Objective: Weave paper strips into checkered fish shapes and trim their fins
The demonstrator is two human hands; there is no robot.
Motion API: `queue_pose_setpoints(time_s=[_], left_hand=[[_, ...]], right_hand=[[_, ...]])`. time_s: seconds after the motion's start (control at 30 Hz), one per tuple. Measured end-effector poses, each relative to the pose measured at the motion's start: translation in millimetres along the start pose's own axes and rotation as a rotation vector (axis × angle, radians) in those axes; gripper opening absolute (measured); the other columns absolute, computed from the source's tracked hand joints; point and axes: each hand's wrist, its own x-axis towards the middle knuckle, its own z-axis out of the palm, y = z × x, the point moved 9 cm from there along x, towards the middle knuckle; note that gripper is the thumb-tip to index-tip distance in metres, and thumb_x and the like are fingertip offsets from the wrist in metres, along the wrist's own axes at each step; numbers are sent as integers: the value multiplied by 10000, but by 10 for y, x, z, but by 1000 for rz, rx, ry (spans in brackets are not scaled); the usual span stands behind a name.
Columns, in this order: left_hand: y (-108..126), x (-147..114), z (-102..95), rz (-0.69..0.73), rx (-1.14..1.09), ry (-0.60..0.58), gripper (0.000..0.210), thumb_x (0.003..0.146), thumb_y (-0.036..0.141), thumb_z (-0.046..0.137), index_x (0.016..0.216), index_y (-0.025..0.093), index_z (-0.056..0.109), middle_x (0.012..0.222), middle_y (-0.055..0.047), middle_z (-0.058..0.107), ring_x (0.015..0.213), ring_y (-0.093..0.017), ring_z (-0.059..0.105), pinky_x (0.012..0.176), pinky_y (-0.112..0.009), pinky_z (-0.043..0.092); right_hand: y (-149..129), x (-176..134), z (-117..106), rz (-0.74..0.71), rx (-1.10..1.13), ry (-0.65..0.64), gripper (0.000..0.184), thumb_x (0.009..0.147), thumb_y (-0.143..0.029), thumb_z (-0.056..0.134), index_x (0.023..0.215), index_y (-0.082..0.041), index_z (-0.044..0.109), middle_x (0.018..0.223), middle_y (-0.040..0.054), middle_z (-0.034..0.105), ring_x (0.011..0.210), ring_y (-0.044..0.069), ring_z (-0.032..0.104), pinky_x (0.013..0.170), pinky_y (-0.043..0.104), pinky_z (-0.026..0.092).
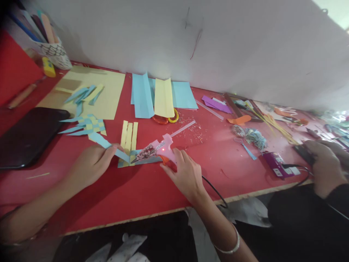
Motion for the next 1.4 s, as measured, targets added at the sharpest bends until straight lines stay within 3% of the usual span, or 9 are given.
queue_pose_setpoints(time_s=[0.1, 0.57, 0.9, 1.13, 1.4], left_hand=[[-17, 2, 11, -16, 8, -10, 449, 808, 326, 243, 418, 188, 418, 388, 49, 200, 336, -93, 295, 386, -242, 219], [-4, 14, 4, 3, 6, 3, 466, 799, 326, 247, 472, 168, 539, 384, 57, 177, 334, -95, 301, 370, -232, 210], [-29, 9, 14, -9, 17, 0, 470, 799, 330, 242, 505, 163, 569, 383, 56, 200, 338, -98, 318, 374, -229, 223], [-29, 12, 32, 32, -26, 0, 433, 816, 300, 257, 649, 174, 635, 375, 60, 247, 331, -96, 339, 370, -221, 232], [-84, 16, 65, 5, -33, 3, 457, 816, 336, 242, 592, 171, 605, 375, 62, 199, 321, -97, 312, 372, -235, 212]], right_hand=[[-9, -3, 52, -17, -24, -19, 393, 804, -440, 416, 1052, -154, 522, 950, 123, 627, 734, 207, 616, 520, 270, 446], [-17, -17, 49, -43, -67, -43, 372, 832, -381, 360, 1062, -134, 518, 949, 134, 628, 718, 206, 613, 498, 263, 435], [49, -50, -29, -28, -90, 1, 362, 837, -389, 345, 1032, -149, 534, 903, 124, 639, 686, 205, 614, 466, 259, 419], [127, -78, -72, -27, -118, 20, 369, 840, -381, 341, 1034, -132, 531, 923, 136, 640, 685, 207, 620, 475, 263, 430], [236, -115, -140, 2, -143, 39, 359, 836, -357, 346, 1046, -126, 524, 933, 137, 640, 717, 217, 620, 498, 274, 445]])
